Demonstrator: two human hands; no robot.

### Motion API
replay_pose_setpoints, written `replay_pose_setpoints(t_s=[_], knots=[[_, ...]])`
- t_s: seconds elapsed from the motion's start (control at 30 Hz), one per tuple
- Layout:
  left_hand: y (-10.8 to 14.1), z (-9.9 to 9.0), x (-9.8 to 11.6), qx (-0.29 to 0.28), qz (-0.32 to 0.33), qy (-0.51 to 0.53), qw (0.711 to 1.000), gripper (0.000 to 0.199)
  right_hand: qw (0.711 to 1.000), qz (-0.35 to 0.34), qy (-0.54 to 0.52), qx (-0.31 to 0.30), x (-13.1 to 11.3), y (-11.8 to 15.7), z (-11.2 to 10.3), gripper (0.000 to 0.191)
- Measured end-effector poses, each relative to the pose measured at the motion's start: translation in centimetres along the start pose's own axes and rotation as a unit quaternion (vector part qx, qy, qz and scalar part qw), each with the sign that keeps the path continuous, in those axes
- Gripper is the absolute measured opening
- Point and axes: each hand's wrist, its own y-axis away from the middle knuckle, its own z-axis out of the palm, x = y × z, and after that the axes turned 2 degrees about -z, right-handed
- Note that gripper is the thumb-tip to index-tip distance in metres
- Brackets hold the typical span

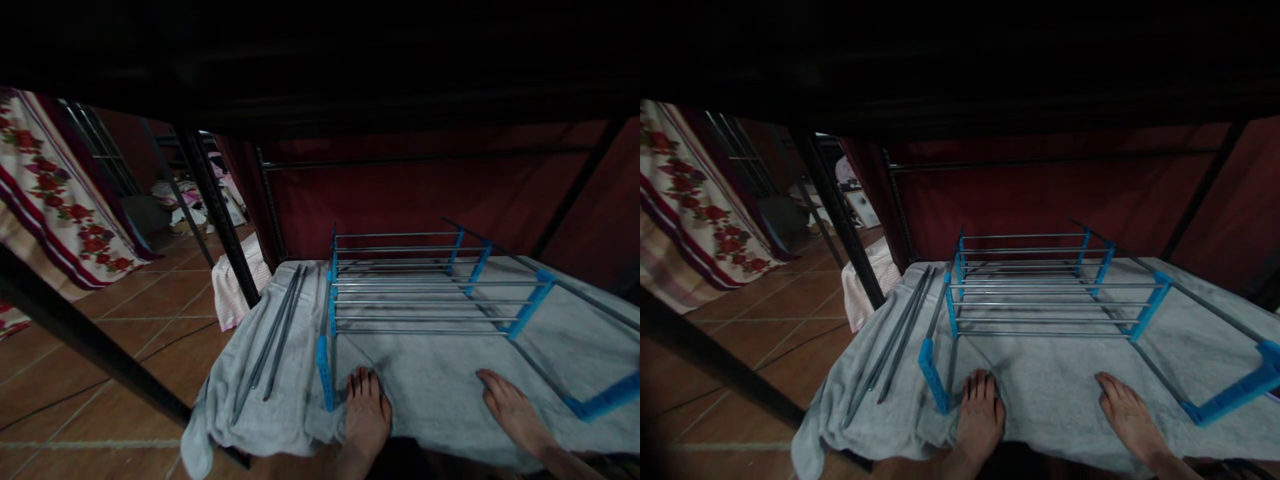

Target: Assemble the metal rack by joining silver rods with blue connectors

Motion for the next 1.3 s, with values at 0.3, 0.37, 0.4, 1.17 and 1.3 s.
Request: replay_pose_setpoints(t_s=[0.3, 0.37, 0.4, 1.17, 1.3], knots=[[-0.9, -2.4, -1.4, -0.090, 0.024, 0.150, 0.984, 0.061, 0.998, -0.018, 0.055, -0.031, -0.6, -0.8, -1.2, 0.042], [-1.2, -2.9, -1.8, -0.107, 0.034, 0.172, 0.979, 0.062, 0.997, -0.028, 0.064, -0.028, -1.0, -1.1, -1.8, 0.040], [-1.4, -3.2, -2.0, -0.118, 0.040, 0.182, 0.975, 0.062, 0.997, -0.036, 0.068, -0.025, -1.2, -1.3, -2.2, 0.039], [-0.7, -13.6, -17.8, 0.022, -0.314, -0.110, 0.943, 0.038, 0.990, 0.066, -0.013, -0.123, -2.6, -4.4, -2.3, 0.037], [-0.4, -14.5, -17.0, 0.025, -0.336, -0.119, 0.934, 0.035, 0.992, 0.072, -0.015, -0.102, -3.5, -4.2, -2.9, 0.037]])
